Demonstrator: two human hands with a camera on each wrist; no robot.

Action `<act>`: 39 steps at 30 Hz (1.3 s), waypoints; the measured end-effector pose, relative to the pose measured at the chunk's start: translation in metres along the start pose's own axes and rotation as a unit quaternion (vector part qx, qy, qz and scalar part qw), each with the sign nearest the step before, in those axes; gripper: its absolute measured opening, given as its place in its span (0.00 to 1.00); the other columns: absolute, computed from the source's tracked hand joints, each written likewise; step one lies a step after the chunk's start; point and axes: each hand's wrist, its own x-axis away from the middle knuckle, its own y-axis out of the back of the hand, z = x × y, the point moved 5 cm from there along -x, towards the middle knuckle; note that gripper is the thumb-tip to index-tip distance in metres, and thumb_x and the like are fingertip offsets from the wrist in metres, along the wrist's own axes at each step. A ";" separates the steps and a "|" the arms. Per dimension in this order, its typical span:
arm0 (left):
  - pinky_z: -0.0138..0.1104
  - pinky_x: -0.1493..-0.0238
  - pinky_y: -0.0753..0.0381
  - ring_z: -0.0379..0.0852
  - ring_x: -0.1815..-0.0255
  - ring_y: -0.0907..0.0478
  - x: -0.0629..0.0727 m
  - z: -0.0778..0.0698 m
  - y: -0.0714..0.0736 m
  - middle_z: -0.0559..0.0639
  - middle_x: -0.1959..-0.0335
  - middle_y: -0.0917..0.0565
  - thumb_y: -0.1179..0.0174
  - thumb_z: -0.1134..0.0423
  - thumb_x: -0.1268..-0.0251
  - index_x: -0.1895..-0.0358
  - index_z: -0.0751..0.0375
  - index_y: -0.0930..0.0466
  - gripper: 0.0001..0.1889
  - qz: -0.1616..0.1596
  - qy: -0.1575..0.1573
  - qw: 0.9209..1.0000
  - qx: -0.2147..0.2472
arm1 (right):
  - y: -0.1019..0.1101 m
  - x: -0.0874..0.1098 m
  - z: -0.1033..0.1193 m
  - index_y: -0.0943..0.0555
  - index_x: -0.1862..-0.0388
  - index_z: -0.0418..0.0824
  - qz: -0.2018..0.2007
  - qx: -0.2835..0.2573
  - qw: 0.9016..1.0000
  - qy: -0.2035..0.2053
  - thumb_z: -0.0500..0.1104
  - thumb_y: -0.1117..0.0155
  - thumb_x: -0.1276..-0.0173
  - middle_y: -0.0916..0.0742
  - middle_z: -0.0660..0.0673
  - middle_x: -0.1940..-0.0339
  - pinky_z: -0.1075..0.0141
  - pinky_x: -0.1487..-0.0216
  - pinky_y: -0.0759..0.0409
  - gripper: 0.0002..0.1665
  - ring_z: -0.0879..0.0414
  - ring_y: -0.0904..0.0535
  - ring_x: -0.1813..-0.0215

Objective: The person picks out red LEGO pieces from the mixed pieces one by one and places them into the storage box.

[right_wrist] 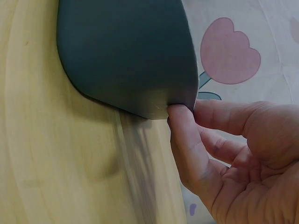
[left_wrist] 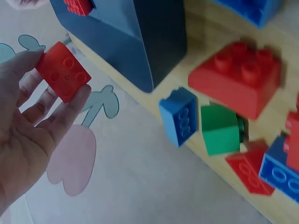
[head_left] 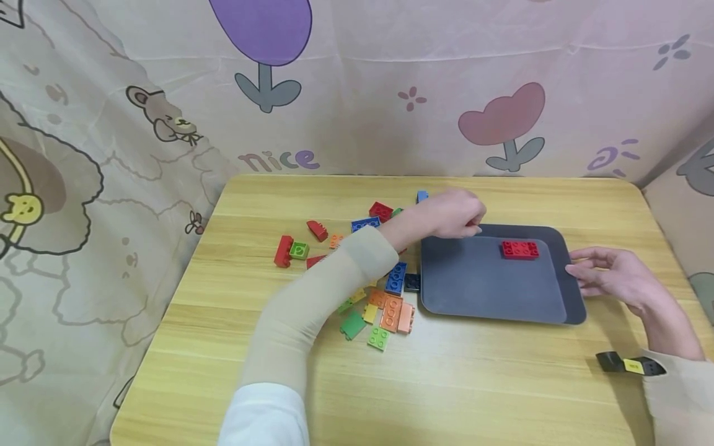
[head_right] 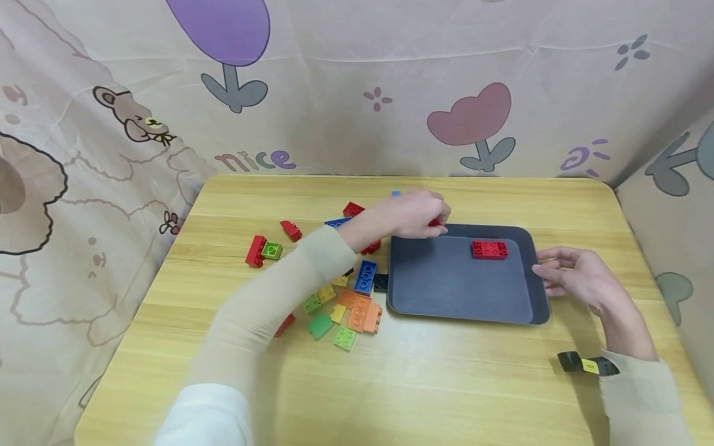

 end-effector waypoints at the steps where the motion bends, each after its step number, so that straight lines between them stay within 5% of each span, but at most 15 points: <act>1: 0.26 0.55 0.27 0.37 0.58 0.24 -0.002 -0.002 -0.002 0.42 0.61 0.20 0.42 0.50 0.16 0.53 0.53 0.15 0.12 0.001 -0.003 1.000 0.000 | 0.000 0.000 0.000 0.17 0.56 0.66 0.000 0.001 1.000 0.001 0.35 0.32 0.23 0.12 0.60 0.65 0.64 0.63 0.09 0.20 0.59 0.12 0.67; 22: 0.27 0.53 0.28 0.36 0.60 0.27 -0.041 -0.028 -0.036 0.40 0.65 0.23 0.41 0.52 0.18 0.67 0.49 0.27 0.13 0.034 -0.023 0.999 0.024 | 0.000 0.001 0.002 0.17 0.57 0.67 0.004 -0.011 1.000 -0.001 0.34 0.34 0.22 0.12 0.59 0.66 0.65 0.63 0.09 0.23 0.60 0.12 0.67; 31: 0.27 0.50 0.26 0.35 0.56 0.26 -0.050 -0.033 -0.044 0.40 0.58 0.17 0.39 0.49 0.19 0.60 0.48 0.20 0.10 0.047 -0.021 0.998 0.024 | 0.000 0.002 0.001 0.17 0.57 0.66 0.003 -0.009 1.000 0.004 0.32 0.34 0.22 0.12 0.59 0.66 0.66 0.64 0.09 0.23 0.60 0.13 0.68; 39: 0.26 0.53 0.28 0.35 0.59 0.26 -0.054 -0.034 -0.049 0.40 0.61 0.19 0.36 0.48 0.21 0.61 0.49 0.21 0.12 0.052 -0.024 0.998 0.031 | 0.000 0.002 0.003 0.18 0.56 0.65 -0.004 0.007 1.000 0.005 0.35 0.33 0.22 0.13 0.60 0.65 0.65 0.63 0.09 0.20 0.60 0.13 0.67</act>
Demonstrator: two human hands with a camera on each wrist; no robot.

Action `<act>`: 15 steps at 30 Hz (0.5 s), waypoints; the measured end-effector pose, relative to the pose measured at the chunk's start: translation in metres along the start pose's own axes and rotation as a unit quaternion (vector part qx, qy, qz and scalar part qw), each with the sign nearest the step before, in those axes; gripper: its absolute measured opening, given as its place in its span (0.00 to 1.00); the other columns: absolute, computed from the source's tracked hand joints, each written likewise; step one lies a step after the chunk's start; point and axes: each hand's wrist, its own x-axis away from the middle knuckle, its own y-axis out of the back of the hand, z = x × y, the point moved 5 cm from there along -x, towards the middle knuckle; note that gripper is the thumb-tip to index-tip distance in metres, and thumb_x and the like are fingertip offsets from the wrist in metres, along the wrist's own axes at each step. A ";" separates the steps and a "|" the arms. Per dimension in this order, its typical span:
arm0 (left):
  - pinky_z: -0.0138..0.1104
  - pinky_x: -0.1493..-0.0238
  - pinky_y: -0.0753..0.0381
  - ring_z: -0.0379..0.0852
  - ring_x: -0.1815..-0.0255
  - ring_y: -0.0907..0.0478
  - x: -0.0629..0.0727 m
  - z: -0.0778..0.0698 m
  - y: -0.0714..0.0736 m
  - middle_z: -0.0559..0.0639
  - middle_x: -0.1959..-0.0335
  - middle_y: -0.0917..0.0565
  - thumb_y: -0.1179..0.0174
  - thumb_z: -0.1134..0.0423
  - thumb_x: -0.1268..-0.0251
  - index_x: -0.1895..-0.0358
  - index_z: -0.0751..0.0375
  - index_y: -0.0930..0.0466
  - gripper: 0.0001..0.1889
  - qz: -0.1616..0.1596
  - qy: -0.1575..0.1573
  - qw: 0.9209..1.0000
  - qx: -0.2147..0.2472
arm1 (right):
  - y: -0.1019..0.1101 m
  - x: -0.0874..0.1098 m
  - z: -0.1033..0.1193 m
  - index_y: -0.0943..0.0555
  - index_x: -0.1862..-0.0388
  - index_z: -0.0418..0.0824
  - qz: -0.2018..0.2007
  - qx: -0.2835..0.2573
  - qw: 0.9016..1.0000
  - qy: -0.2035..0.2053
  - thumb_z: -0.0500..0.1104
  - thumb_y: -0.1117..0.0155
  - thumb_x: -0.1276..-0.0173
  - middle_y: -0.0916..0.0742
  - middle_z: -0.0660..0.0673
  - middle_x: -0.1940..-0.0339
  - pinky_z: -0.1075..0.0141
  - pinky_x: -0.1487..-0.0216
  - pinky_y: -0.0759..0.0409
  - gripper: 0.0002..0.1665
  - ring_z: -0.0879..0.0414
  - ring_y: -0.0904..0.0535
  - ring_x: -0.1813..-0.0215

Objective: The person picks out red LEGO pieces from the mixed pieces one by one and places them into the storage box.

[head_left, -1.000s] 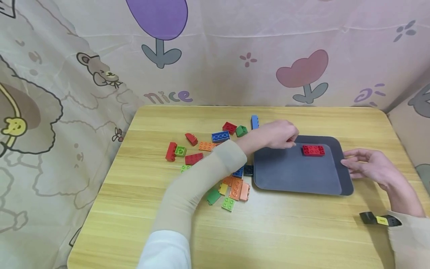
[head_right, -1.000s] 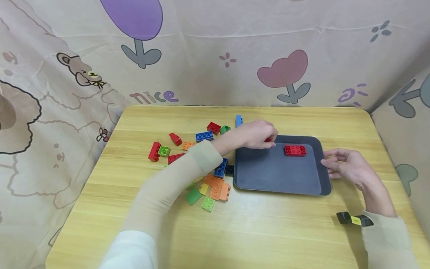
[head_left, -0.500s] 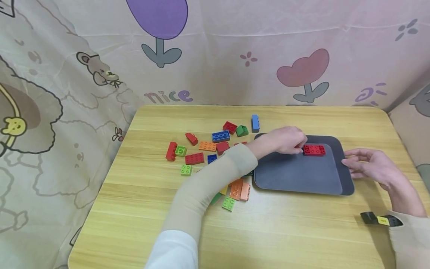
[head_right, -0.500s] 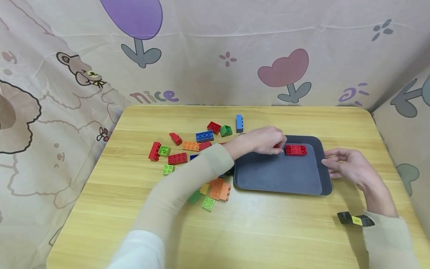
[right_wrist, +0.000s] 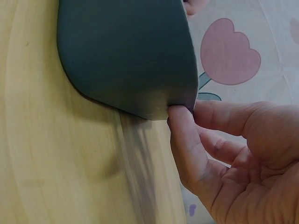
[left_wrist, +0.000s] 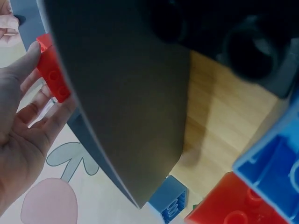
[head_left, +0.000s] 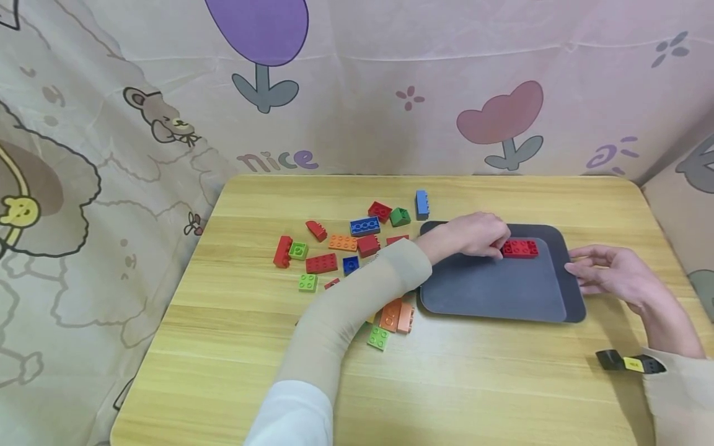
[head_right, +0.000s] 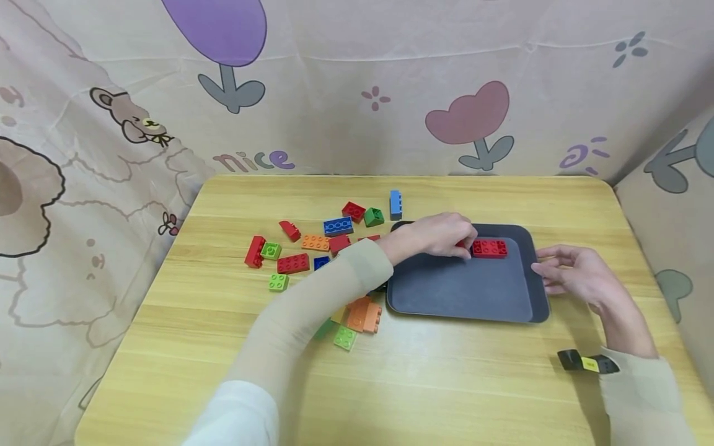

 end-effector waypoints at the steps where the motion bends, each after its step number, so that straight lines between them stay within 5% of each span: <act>1: 0.26 0.53 0.29 0.35 0.60 0.26 0.000 0.000 -0.001 0.40 0.62 0.20 0.36 0.47 0.22 0.62 0.49 0.22 0.12 0.000 0.000 1.000 -0.001 | 0.000 0.000 0.000 0.18 0.56 0.65 0.000 -0.001 1.000 0.000 0.35 0.33 0.22 0.13 0.60 0.65 0.64 0.63 0.09 0.20 0.59 0.13 0.67; 15: 0.27 0.57 0.32 0.36 0.62 0.28 -0.007 -0.004 -0.005 0.39 0.67 0.23 0.35 0.47 0.23 0.64 0.48 0.23 0.13 0.015 0.014 1.000 0.000 | -0.001 0.000 0.001 0.18 0.54 0.62 0.002 0.002 1.000 0.001 0.34 0.34 0.22 0.13 0.60 0.66 0.65 0.64 0.09 0.18 0.60 0.12 0.67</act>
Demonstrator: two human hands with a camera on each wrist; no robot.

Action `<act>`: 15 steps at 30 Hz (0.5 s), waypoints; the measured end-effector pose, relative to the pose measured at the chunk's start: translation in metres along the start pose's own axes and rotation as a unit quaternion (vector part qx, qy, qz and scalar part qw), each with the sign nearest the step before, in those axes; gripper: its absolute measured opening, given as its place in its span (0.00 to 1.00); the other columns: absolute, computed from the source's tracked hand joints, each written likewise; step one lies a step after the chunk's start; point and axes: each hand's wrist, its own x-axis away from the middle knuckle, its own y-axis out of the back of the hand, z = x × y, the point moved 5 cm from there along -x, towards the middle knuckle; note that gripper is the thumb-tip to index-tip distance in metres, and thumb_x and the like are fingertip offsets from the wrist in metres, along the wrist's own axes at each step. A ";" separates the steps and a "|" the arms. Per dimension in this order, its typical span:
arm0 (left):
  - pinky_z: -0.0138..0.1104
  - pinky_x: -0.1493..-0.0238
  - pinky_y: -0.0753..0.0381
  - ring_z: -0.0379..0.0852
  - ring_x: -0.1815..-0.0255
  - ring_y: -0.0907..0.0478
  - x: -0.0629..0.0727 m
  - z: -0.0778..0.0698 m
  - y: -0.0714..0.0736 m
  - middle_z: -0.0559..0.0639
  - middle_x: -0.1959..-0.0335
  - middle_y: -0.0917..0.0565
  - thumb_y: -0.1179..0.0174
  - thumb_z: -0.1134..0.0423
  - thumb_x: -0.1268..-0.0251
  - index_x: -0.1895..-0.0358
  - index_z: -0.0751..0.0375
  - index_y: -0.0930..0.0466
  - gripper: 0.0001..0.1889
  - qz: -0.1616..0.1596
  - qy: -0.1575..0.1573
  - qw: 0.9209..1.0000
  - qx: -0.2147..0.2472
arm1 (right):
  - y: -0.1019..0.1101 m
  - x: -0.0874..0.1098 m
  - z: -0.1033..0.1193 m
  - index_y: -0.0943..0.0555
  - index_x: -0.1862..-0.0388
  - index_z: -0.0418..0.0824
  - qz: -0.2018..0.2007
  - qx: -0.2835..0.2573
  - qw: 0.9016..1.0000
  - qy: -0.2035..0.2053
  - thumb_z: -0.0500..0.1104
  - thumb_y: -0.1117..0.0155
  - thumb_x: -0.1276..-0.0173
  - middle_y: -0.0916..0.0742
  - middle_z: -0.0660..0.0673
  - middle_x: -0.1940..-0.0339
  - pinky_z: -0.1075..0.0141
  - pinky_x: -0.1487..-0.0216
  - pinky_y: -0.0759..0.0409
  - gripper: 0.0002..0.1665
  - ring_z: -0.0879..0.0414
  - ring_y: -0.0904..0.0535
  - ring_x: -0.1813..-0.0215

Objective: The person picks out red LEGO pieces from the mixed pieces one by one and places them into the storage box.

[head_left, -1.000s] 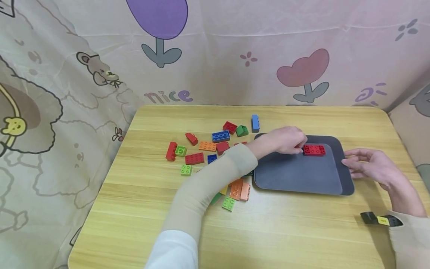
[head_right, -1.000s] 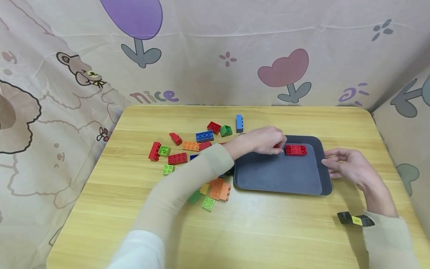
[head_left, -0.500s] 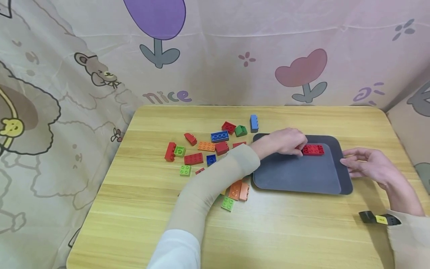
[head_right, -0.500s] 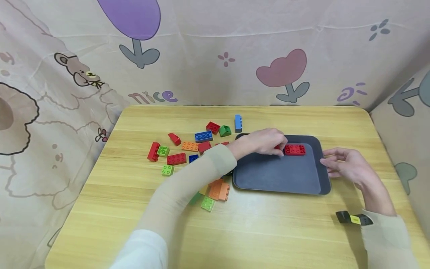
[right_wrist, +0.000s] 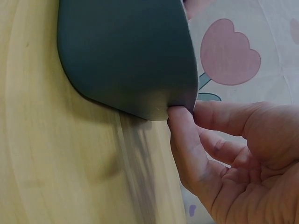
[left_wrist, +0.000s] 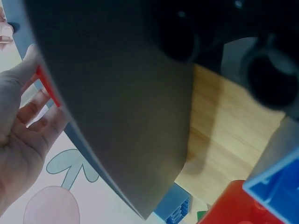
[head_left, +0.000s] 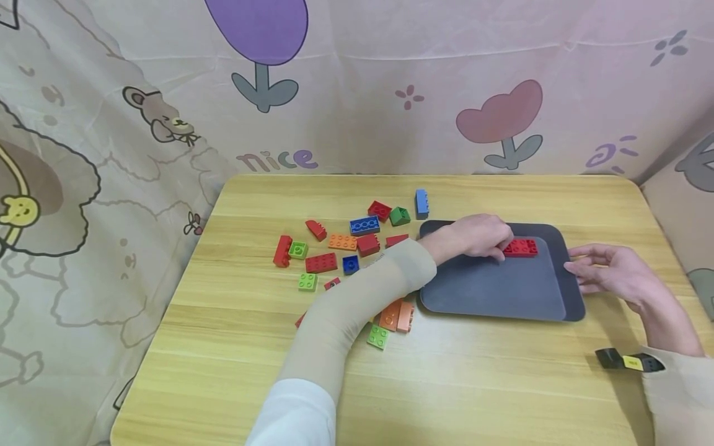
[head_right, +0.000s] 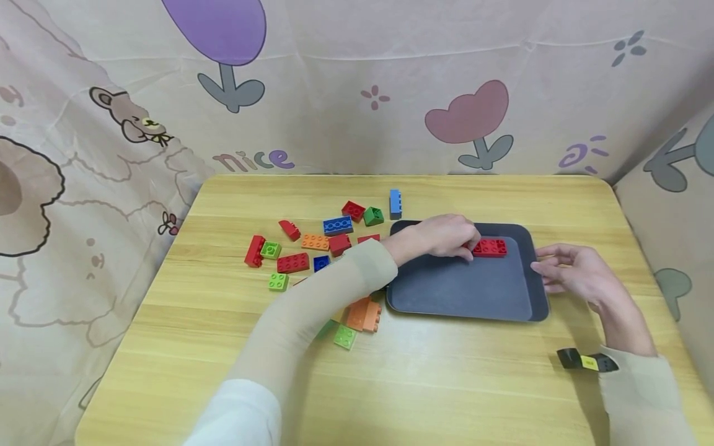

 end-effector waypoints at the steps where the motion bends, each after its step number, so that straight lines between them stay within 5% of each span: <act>1: 0.27 0.57 0.32 0.36 0.62 0.28 0.000 0.000 0.000 0.39 0.67 0.23 0.36 0.46 0.22 0.64 0.48 0.22 0.13 0.001 0.002 1.000 0.000 | 0.000 0.000 0.000 0.18 0.54 0.62 -0.001 0.001 1.000 -0.001 0.34 0.34 0.22 0.13 0.60 0.66 0.65 0.64 0.09 0.18 0.60 0.12 0.67; 15: 0.28 0.53 0.27 0.35 0.54 0.25 0.004 -0.001 0.008 0.38 0.53 0.17 0.40 0.38 0.22 0.47 0.44 0.16 0.18 -0.022 0.007 0.998 -0.054 | 0.001 -0.001 -0.002 0.19 0.50 0.56 -0.001 0.016 1.000 -0.004 0.36 0.33 0.21 0.14 0.60 0.65 0.64 0.63 0.09 0.13 0.60 0.13 0.66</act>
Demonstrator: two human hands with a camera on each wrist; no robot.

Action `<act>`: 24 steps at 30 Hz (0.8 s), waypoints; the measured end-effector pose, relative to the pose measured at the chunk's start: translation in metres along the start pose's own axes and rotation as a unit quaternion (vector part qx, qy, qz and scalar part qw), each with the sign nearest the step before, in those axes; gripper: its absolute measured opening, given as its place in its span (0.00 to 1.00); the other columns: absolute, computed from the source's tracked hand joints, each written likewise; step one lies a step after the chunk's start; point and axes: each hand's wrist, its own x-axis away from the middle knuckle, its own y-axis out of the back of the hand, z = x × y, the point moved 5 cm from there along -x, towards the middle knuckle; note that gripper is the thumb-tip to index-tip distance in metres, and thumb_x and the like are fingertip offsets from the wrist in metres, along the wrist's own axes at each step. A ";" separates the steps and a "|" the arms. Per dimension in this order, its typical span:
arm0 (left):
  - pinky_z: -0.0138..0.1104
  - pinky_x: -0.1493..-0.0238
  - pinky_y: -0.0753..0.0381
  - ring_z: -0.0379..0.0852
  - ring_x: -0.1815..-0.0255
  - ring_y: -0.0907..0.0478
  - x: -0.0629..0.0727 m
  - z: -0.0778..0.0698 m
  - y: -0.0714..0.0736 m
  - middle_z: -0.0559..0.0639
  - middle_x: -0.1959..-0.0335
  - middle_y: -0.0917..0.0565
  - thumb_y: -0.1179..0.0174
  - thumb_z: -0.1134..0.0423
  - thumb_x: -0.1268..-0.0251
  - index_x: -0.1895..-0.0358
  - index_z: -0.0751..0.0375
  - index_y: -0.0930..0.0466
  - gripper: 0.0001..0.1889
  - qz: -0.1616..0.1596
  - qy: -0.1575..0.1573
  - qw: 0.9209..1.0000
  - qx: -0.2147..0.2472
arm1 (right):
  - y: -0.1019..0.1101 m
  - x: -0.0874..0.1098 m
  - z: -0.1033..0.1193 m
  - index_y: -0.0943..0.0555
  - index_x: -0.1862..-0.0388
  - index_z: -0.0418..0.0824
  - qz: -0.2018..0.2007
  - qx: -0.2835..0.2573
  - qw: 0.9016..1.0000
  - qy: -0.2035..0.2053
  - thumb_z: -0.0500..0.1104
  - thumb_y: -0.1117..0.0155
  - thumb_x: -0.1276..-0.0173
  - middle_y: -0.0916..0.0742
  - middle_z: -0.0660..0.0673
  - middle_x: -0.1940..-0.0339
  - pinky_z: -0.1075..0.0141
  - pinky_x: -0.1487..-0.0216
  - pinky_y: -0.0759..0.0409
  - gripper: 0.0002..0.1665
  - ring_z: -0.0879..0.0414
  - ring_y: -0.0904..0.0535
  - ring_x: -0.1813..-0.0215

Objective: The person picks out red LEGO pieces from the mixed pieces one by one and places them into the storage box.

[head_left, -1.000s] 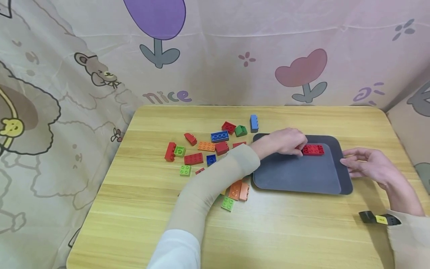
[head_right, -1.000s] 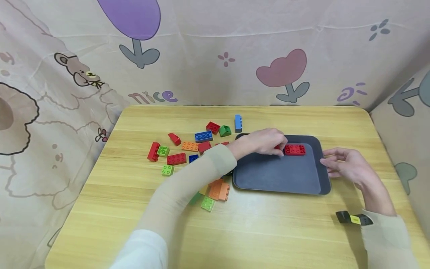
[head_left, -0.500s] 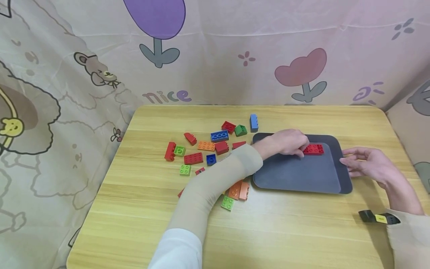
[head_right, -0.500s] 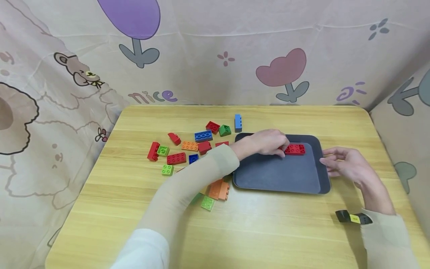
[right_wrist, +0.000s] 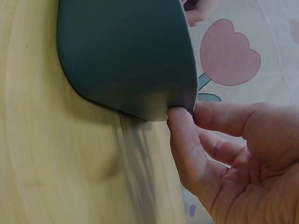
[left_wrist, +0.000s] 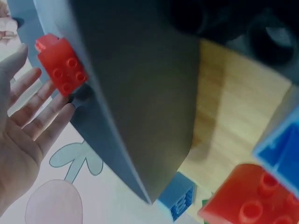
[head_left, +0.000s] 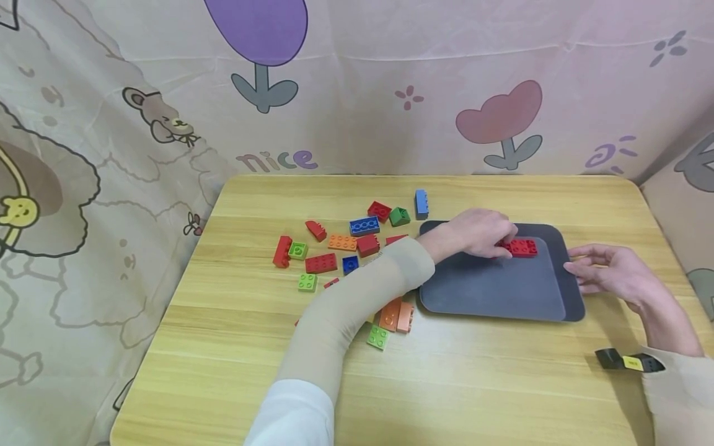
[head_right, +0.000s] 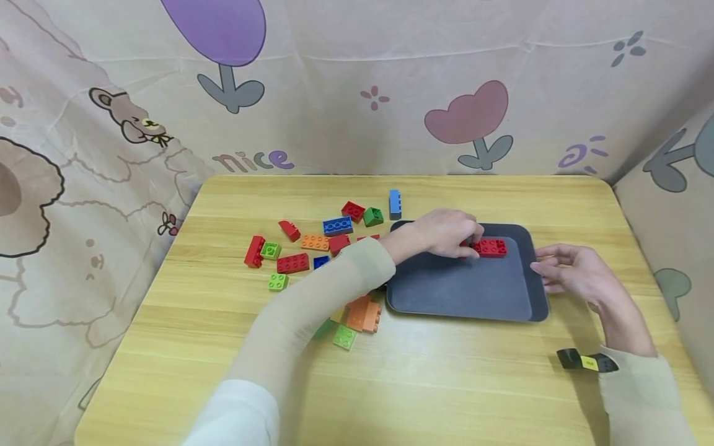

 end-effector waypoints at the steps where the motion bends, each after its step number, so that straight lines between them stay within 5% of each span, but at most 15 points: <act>1: 0.28 0.52 0.26 0.35 0.53 0.25 0.001 0.001 0.002 0.38 0.51 0.16 0.41 0.37 0.22 0.46 0.44 0.16 0.18 -0.002 0.001 1.000 -0.003 | 0.000 0.000 0.000 0.19 0.50 0.55 0.000 0.000 1.000 0.000 0.36 0.33 0.21 0.14 0.60 0.65 0.64 0.63 0.09 0.13 0.60 0.13 0.66; 15: 0.31 0.36 0.21 0.40 0.41 0.20 0.029 0.020 0.029 0.44 0.36 0.15 0.39 0.43 0.21 0.32 0.49 0.19 0.23 -0.010 -0.002 1.000 0.005 | -0.001 0.002 0.002 0.19 0.54 0.61 0.003 -0.012 1.000 0.004 0.33 0.35 0.21 0.13 0.61 0.65 0.65 0.64 0.09 0.19 0.61 0.13 0.67; 24: 0.34 0.34 0.20 0.41 0.39 0.20 0.053 0.045 0.040 0.46 0.33 0.18 0.39 0.43 0.21 0.28 0.50 0.23 0.27 -0.019 0.021 0.999 -0.020 | -0.001 0.002 0.002 0.18 0.55 0.63 0.002 -0.017 1.000 0.008 0.33 0.35 0.21 0.13 0.60 0.65 0.66 0.64 0.09 0.21 0.61 0.13 0.67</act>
